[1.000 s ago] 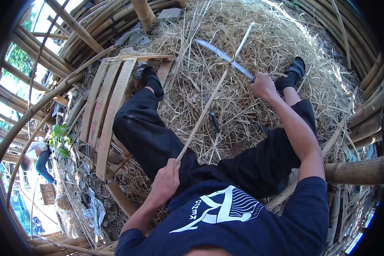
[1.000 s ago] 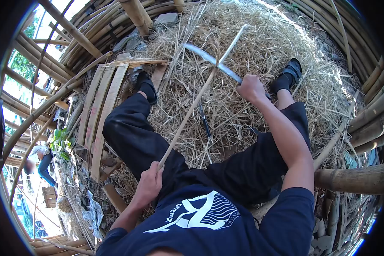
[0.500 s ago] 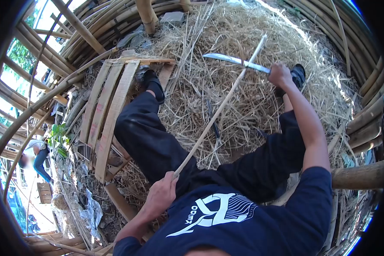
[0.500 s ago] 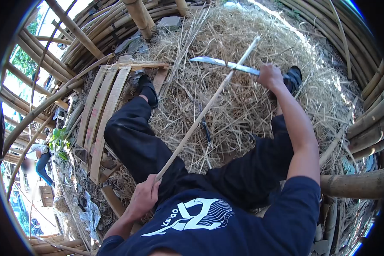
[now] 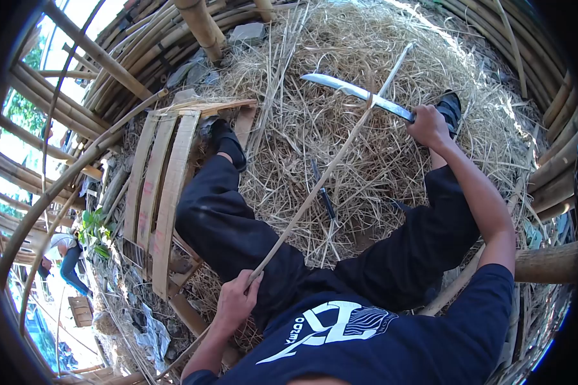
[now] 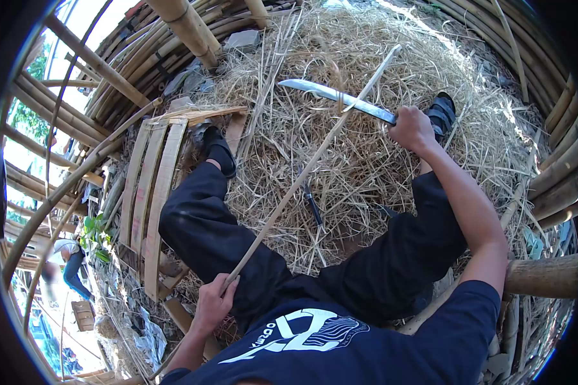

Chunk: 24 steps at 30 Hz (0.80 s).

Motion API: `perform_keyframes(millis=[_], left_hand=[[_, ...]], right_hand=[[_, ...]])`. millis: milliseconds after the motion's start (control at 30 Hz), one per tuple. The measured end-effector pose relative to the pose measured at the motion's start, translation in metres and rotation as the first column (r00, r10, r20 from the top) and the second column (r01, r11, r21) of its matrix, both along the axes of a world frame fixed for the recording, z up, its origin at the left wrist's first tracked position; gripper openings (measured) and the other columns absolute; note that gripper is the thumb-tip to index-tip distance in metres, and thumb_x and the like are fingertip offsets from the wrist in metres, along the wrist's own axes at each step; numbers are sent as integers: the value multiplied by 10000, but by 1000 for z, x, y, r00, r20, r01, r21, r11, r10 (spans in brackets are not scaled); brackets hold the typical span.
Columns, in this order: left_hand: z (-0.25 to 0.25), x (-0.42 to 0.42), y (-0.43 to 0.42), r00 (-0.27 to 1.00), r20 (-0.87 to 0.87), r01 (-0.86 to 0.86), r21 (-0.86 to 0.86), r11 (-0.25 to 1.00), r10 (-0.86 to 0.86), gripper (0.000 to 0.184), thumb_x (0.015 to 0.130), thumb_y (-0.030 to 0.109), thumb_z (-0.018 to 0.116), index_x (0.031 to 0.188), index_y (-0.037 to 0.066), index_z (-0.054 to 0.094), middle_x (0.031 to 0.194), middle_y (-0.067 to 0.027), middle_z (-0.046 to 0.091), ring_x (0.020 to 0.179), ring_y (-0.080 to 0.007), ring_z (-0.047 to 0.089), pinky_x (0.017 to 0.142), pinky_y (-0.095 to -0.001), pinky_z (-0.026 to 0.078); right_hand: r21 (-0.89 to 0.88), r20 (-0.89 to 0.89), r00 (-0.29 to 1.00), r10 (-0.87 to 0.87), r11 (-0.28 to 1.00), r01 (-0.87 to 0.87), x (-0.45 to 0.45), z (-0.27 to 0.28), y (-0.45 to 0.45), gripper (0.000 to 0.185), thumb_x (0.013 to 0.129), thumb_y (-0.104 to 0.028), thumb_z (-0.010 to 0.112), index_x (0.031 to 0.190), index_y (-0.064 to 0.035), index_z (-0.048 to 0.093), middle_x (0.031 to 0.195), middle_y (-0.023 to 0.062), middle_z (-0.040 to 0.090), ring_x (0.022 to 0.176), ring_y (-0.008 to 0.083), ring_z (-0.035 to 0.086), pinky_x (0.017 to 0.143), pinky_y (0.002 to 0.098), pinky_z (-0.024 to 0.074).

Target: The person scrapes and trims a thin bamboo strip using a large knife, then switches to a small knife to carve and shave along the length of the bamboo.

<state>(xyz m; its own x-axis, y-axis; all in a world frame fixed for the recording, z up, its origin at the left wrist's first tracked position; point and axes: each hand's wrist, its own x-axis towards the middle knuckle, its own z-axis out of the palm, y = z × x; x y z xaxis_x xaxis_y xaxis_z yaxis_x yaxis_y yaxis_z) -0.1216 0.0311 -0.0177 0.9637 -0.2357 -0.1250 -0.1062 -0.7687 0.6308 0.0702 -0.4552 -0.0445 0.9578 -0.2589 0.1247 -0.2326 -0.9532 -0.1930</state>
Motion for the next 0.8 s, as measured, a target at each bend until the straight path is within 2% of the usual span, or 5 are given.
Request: perform_keyframes(millis=[167, 333, 467, 533, 800], left_hand=[[-2, 12, 9, 950, -310, -48, 13, 999, 50, 258, 862, 188, 699, 733, -7, 590, 562, -68, 578, 432, -112, 554, 422, -259, 400], [12, 37, 1, 694, -714, -149, -269, 951, -93, 238, 916, 210, 641, 809, 20, 545, 544, -1, 524, 410, -50, 479, 401, -194, 351], [7, 49, 7, 623, -714, -152, -512, 846, -320, 263, 1010, 236, 452, 870, 18, 501, 535, 53, 413, 409, -22, 327, 386, -197, 249], [10, 53, 7, 645, -693, -161, -534, 830, -321, 273, 1015, 239, 442, 864, 18, 497, 534, 62, 391, 417, -17, 313, 390, -199, 234], [43, 74, -1, 720, -619, -96, -537, 838, -314, 273, 991, 260, 498, 841, 36, 545, 608, 64, 400, 553, -23, 343, 495, -211, 288]], right_hand=[[44, 56, 998, 32, 998, -35, 1, 12, 17, 230, 729, -200, 617, 772, 16, 683, 758, 242, 651, 768, 370, 661, 745, 427, 520], [164, 159, 987, -19, 986, -7, 6, 37, 45, 261, 760, -234, 625, 770, 20, 682, 662, 202, 638, 655, 325, 652, 691, 418, 513], [156, 246, 969, -34, 988, -5, 6, 68, 60, 280, 770, -262, 657, 824, 9, 701, 626, 162, 636, 577, 270, 634, 626, 378, 513], [233, 148, 975, -164, 964, 127, 1, 102, 72, 298, 745, -265, 699, 893, -8, 709, 773, 198, 673, 747, 321, 673, 736, 394, 509], [-22, 426, 897, -122, 989, 145, 2, 150, 38, 245, 753, -271, 682, 849, -49, 723, 700, 150, 677, 639, 270, 670, 634, 373, 520]])
